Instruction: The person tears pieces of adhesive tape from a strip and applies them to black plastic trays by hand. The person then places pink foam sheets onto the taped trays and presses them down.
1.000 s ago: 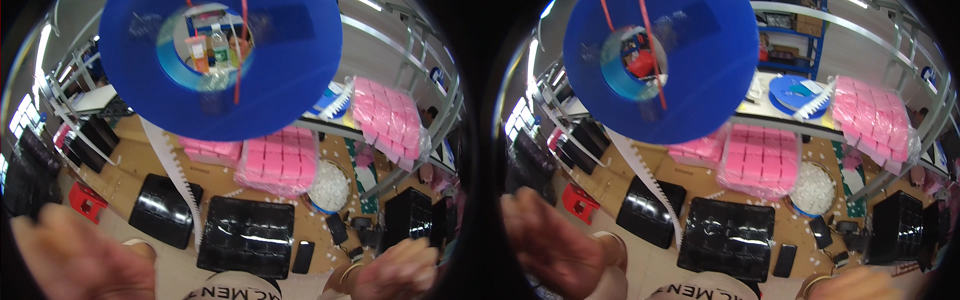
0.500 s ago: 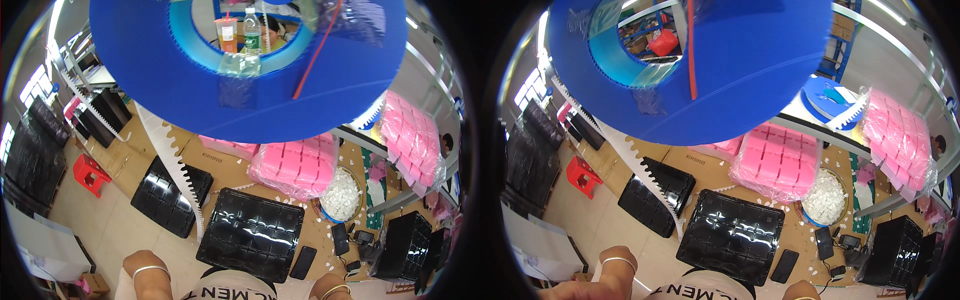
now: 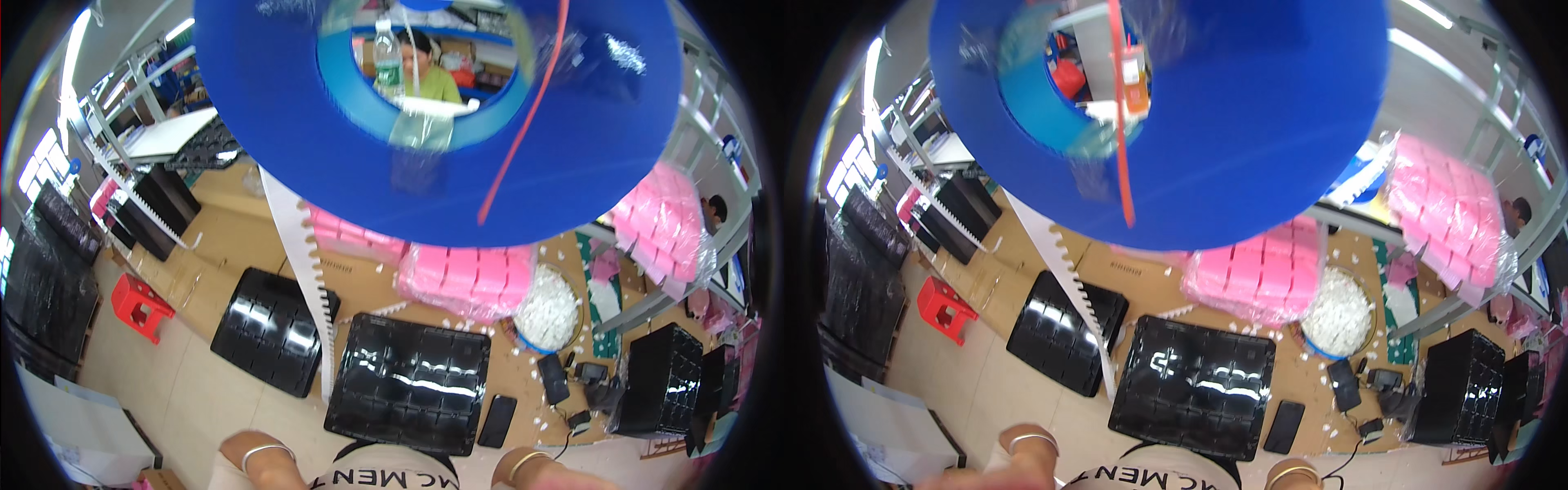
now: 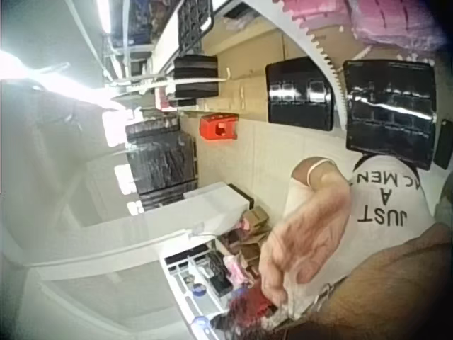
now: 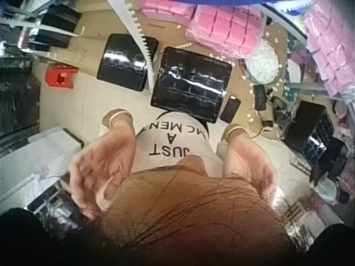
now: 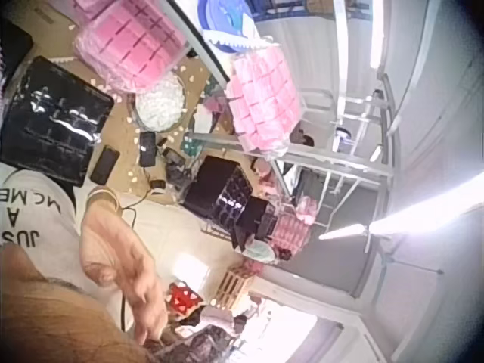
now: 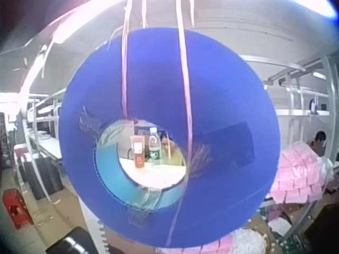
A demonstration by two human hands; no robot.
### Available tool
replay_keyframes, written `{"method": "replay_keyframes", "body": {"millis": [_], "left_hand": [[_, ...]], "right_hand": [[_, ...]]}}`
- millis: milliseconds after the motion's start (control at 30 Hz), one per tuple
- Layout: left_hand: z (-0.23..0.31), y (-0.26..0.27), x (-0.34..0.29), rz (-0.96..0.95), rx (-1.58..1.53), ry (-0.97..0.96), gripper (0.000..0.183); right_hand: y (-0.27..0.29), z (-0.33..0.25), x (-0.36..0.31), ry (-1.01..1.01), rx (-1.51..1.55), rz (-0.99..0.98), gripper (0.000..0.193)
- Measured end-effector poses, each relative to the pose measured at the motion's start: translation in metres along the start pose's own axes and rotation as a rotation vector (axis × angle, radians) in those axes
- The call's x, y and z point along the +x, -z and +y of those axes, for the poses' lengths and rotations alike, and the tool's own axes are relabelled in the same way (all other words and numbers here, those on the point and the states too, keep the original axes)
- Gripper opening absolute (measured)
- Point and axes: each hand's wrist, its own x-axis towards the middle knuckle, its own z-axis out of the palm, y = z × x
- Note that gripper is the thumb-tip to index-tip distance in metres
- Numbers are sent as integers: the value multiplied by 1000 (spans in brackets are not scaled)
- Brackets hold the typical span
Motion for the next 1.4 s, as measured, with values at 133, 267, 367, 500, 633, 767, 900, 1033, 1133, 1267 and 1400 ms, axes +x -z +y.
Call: {"method": "replay_keyframes", "body": {"millis": [133,267,367,500,633,767,900,1033,1133,1267,1400], "left_hand": [[10,42,-103,-151,250,1190,13],[-60,16,-252,-617,214,1433,16],[-95,35,-358,-731,270,1307,19],[-129,68,-432,-989,484,1293,24],[-135,101,-466,-1382,782,1333,24],[-126,146,-489,-1071,901,1296,21],[-129,147,-495,-1037,992,1308,15],[-142,120,-465,-950,954,1272,11],[-147,136,-440,-944,784,917,13],[-144,136,-435,-774,855,1323,21],[-119,148,-425,-878,986,1474,23]], "right_hand": [[47,2,-73,-1145,-524,-52,15],[154,76,-216,-1488,-749,-328,16],[240,85,-298,-1316,-1076,-709,21],[285,81,-337,-1247,-1195,-861,25],[296,70,-342,-1202,-1294,-938,26],[274,70,-339,-1215,-1246,-857,20],[277,74,-347,-1238,-1188,-862,12],[262,91,-326,-1355,-1152,-762,10],[222,100,-300,-1308,-1140,-708,7],[210,77,-290,-1343,-1213,-670,14],[208,34,-289,-1389,-1197,-753,13]]}}
